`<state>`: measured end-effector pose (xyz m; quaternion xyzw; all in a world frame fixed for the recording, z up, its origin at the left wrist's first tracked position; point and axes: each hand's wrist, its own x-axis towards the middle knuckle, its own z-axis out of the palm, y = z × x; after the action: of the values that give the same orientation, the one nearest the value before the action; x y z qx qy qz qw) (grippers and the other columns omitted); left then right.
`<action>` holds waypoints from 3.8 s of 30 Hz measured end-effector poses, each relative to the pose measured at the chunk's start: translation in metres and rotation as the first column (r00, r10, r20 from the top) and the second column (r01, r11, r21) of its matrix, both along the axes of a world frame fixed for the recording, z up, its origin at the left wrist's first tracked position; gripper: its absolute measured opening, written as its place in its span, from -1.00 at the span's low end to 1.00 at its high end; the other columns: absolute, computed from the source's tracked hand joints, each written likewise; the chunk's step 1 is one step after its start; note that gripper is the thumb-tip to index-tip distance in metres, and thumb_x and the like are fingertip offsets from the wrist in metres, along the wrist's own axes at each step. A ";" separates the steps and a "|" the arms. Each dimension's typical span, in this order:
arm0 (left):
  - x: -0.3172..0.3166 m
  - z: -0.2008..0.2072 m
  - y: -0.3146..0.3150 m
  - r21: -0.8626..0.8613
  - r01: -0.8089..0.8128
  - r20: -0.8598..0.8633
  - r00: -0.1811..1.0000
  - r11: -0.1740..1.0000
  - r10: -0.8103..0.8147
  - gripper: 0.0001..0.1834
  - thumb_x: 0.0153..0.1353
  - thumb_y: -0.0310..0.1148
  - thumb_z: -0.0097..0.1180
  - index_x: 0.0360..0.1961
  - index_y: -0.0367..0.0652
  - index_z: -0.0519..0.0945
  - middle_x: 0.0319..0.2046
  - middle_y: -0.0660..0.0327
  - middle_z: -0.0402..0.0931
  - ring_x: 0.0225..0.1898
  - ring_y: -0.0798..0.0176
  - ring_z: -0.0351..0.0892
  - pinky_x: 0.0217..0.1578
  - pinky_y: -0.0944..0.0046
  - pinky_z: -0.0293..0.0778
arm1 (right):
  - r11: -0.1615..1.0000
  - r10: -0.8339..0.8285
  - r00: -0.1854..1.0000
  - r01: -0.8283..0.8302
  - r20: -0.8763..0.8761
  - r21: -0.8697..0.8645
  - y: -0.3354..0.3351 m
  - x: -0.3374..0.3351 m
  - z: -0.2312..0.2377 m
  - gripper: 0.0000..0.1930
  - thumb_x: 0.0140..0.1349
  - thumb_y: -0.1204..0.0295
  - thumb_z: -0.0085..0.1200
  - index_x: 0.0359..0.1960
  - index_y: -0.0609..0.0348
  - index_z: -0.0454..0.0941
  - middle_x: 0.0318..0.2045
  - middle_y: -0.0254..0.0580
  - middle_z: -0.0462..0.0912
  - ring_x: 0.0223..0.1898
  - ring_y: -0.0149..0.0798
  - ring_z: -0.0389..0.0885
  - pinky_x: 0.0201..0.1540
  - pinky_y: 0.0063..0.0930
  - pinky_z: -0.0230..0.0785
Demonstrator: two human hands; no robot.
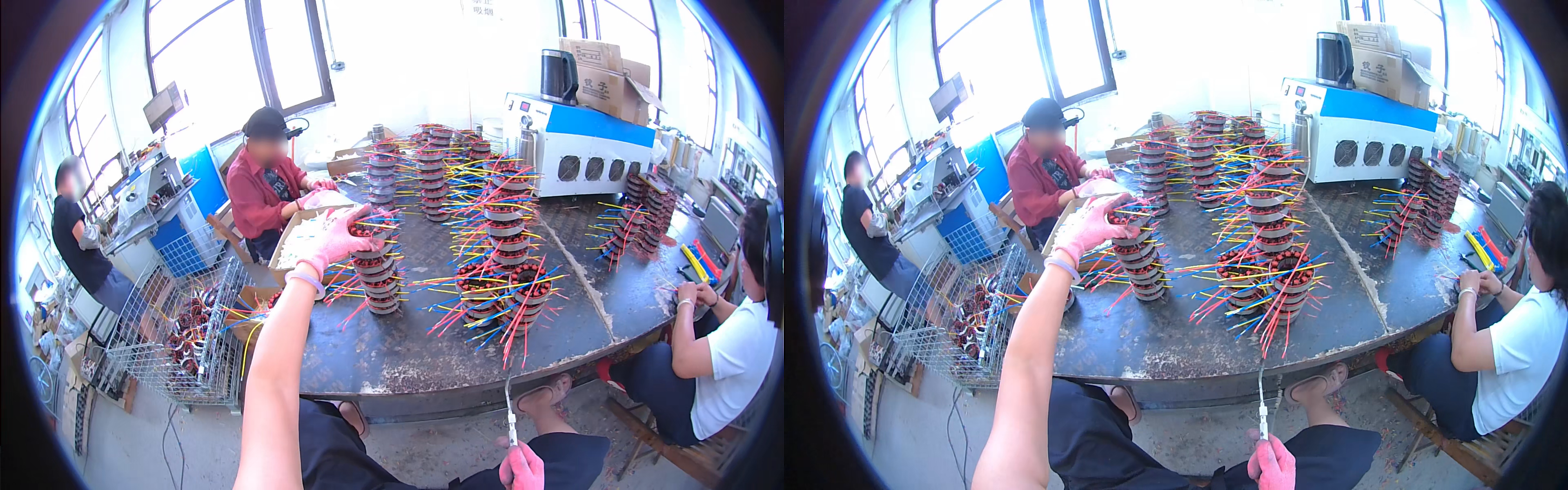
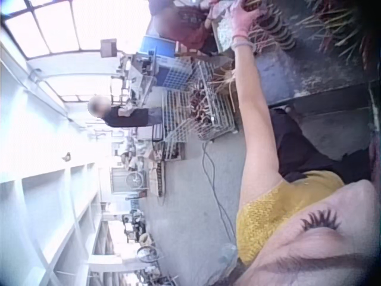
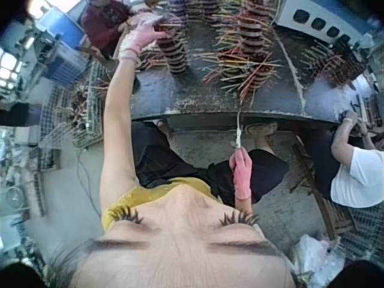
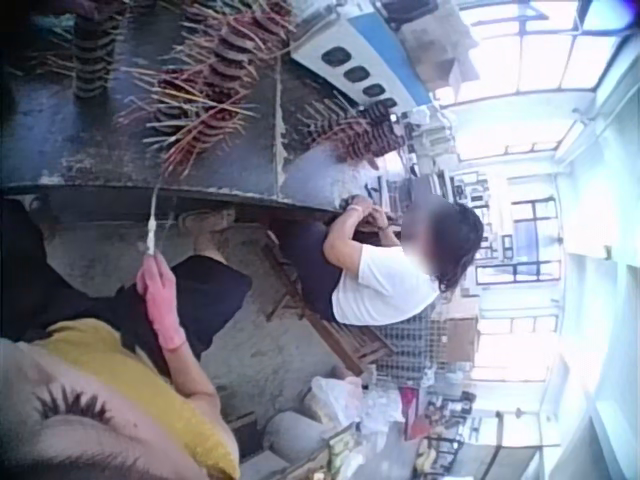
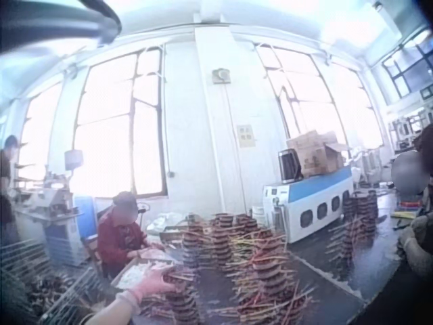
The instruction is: The person uses a lighter to apply heat to wires on circular stator components and kemudian moves processed components into stacks on a workbench.
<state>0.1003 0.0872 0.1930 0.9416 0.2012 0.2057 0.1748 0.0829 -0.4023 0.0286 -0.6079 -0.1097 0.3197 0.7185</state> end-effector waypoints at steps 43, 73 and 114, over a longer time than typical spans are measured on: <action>-0.087 0.021 -0.113 -0.526 0.503 0.479 0.841 0.685 -0.250 0.16 -0.26 0.18 0.55 0.29 -0.36 0.39 0.16 0.13 0.47 0.19 0.26 0.42 0.24 0.22 0.29 | 0.997 -0.070 0.994 0.071 0.083 -0.006 -0.003 -0.003 0.004 -0.67 0.50 0.24 -0.12 -0.48 0.04 0.39 -0.70 -0.54 0.26 -0.70 -0.61 0.11 -0.64 -0.64 -0.14; -0.114 -0.020 -0.148 -0.664 0.502 0.384 0.865 0.554 -0.323 0.05 -0.20 0.01 0.57 0.28 -0.34 0.41 0.16 0.11 0.45 0.19 0.23 0.44 0.24 0.22 0.31 | 0.999 0.019 0.998 -0.017 -0.058 0.029 -0.005 -0.015 -0.009 -0.72 0.48 0.29 -0.07 -0.03 0.27 0.51 -0.66 -0.49 0.35 -0.64 -0.59 0.23 -0.57 -0.65 0.00; -0.092 -0.193 -0.095 -0.093 0.485 -0.158 0.855 0.869 -0.494 0.00 -0.35 -0.06 0.55 0.25 -0.02 0.48 0.24 0.15 0.38 0.39 -0.01 0.20 0.47 -0.17 -0.13 | 0.917 0.301 0.928 -0.345 -0.221 -0.201 0.051 -0.026 -0.041 -0.67 0.47 0.34 -0.09 0.12 0.27 0.51 -0.61 -0.45 0.37 -0.60 -0.57 0.33 -0.51 -0.58 0.23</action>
<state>0.0083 -0.0077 0.0004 0.9715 -0.0251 0.0651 0.2264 0.0565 -0.3516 -0.0119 -0.6299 -0.1030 0.5003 0.5851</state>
